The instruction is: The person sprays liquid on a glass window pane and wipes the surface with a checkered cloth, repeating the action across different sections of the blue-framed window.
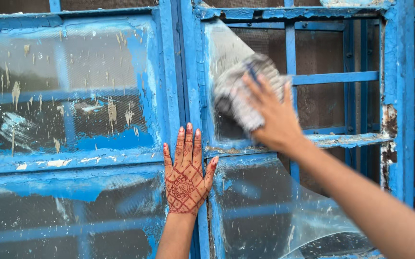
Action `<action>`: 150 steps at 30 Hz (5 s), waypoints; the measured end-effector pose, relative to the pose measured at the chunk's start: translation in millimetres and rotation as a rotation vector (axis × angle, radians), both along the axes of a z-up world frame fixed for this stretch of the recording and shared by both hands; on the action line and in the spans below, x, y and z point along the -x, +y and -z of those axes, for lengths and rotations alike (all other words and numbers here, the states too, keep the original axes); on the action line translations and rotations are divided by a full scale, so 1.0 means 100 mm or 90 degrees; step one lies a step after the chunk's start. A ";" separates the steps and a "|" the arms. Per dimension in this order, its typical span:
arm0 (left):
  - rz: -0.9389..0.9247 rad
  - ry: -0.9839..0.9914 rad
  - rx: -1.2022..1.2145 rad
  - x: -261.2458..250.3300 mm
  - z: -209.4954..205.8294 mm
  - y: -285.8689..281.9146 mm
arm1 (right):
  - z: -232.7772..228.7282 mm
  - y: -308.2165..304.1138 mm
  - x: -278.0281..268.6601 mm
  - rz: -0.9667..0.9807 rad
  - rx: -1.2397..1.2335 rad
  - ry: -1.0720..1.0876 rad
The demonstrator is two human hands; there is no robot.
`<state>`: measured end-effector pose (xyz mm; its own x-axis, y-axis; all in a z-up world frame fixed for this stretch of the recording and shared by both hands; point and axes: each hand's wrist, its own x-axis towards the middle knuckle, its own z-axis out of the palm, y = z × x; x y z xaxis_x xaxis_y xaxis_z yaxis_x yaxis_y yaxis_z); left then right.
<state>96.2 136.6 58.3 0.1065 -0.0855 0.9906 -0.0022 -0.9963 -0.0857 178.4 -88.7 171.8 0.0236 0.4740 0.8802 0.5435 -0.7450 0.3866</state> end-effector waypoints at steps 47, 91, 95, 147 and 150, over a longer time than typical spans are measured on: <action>-0.003 -0.003 -0.008 0.02 0.03 0.02 | 0.15 -0.38 0.37 -0.009 0.189 0.160; -0.016 0.049 -0.010 0.08 0.08 0.00 | 0.40 -0.43 0.14 -0.059 0.047 0.018; -0.056 0.072 -0.017 0.07 0.08 0.00 | 0.46 -0.47 0.06 -0.009 0.038 0.019; -0.039 -0.020 -0.024 -0.03 0.18 0.03 | -0.07 -0.23 0.18 0.014 0.184 -0.034; -0.065 -0.048 -0.043 -0.06 0.16 0.04 | -0.39 -0.25 0.01 0.044 0.101 -0.069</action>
